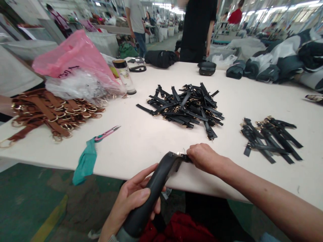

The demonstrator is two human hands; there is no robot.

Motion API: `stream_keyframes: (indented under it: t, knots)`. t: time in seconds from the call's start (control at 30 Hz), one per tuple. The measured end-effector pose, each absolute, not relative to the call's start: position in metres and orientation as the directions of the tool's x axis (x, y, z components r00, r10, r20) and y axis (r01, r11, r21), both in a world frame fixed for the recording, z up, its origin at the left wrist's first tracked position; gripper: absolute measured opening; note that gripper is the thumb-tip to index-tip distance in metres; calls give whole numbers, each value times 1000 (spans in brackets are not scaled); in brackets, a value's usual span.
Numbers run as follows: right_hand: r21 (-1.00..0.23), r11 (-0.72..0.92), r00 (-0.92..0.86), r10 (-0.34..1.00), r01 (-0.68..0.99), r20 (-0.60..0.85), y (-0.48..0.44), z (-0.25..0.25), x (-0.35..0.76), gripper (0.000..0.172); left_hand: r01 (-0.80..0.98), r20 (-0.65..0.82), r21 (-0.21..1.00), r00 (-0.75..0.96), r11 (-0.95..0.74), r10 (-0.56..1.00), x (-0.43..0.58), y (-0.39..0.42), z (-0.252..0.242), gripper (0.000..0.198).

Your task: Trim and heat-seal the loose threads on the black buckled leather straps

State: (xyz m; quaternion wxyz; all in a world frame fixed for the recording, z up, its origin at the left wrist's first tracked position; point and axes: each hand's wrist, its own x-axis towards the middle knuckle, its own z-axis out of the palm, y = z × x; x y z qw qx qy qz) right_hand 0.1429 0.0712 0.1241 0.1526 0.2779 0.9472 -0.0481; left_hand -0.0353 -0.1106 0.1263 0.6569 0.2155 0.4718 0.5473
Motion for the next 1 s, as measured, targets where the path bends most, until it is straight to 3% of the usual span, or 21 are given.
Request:
stream_keyframes:
  t: [0.37, 0.67, 0.83, 1.0]
  knots:
    - [20, 886, -850, 451, 464, -273, 71, 115, 145, 22, -518, -383, 797, -39, 309, 923, -35, -102, 126, 65]
    - [5, 740, -736, 670, 673, -98, 60, 90, 155, 21, -502, -389, 804, -38, 319, 920, -33, -100, 125, 62]
    - [-166, 581, -585, 811, 797, 32, 58, 75, 158, 17, -496, -383, 808, -34, 317, 923, -34, -99, 123, 63]
    - [-378, 454, -485, 874, 807, 14, 58, 79, 164, 21, -500, -380, 809, -41, 310, 924, -34, -100, 123, 62]
